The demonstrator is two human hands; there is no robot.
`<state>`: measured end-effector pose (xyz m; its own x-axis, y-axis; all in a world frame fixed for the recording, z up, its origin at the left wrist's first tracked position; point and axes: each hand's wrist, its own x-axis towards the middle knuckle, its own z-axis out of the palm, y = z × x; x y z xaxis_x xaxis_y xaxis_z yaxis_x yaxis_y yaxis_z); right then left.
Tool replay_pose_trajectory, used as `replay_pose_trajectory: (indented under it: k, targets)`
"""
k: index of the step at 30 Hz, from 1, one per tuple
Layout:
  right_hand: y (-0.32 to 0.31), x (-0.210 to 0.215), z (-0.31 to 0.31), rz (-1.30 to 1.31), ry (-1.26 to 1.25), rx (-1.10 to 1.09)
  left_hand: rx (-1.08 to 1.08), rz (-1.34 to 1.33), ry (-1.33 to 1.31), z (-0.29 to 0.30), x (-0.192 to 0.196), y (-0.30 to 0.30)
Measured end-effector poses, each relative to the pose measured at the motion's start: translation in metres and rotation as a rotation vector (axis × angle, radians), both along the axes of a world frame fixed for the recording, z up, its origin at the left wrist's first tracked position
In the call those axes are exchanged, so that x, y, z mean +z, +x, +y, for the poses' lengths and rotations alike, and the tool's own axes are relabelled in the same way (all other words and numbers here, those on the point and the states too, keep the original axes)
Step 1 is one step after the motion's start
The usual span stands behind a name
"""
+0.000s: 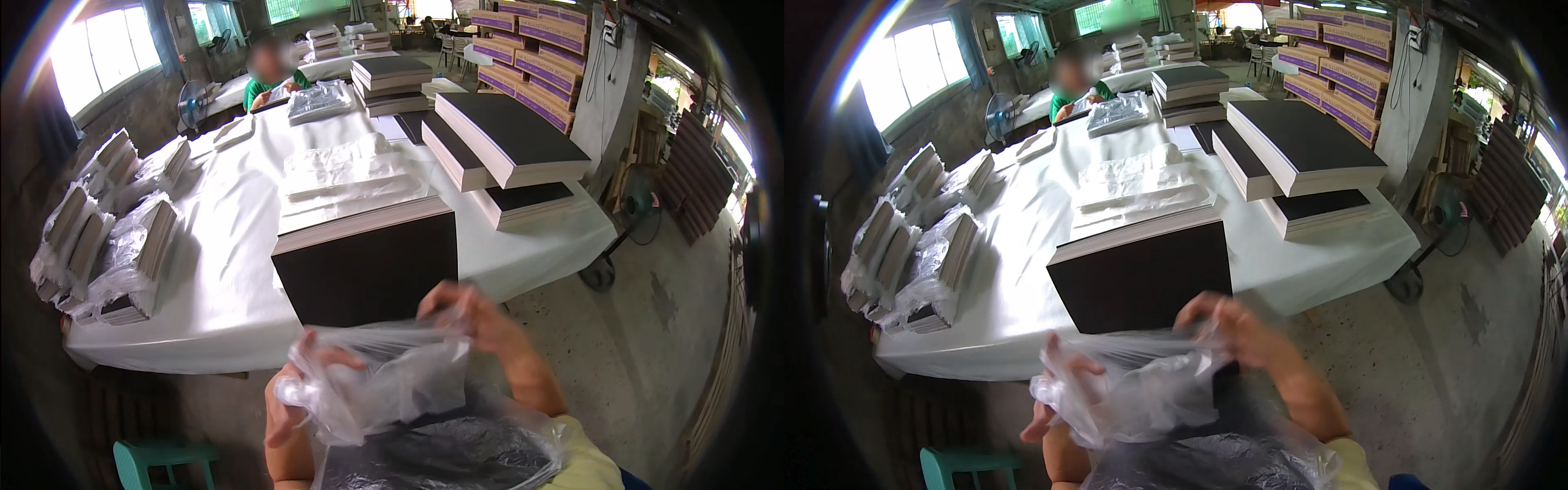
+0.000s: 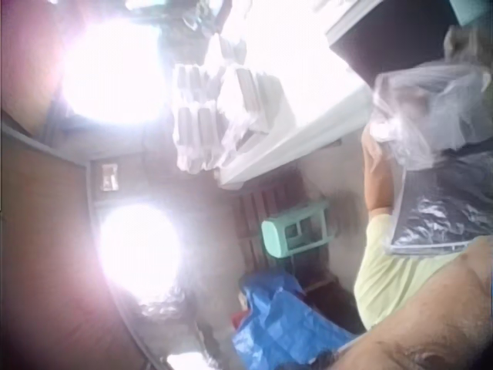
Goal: The person places a large black book into a clear plastic bag by hand, pulling the bag over the book and folding the plastic.
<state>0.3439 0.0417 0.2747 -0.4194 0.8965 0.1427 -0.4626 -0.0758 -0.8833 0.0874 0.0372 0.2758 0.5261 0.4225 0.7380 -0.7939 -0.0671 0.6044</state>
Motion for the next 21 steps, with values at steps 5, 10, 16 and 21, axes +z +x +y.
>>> replay_pose_trajectory:
  k: [5, 10, 16, 21]
  targets:
    - [0.021, -0.049, -0.003, 0.408, 0.551, 0.695, -0.11, 0.399, -0.11, 0.007, -0.002, 0.003]
    - [0.032, -0.031, 0.005, 0.577, 0.477, 0.448, -0.164, 0.456, 0.192, 0.014, -0.028, -0.007]
    - [-0.01, -0.029, -0.016, -0.321, 0.459, 0.881, 0.03, 0.104, -0.099, 0.009, -0.009, -0.025]
    - [0.03, -0.075, -0.006, -0.045, 0.309, -0.696, -0.155, 0.771, 0.021, 0.001, -0.014, -0.014]
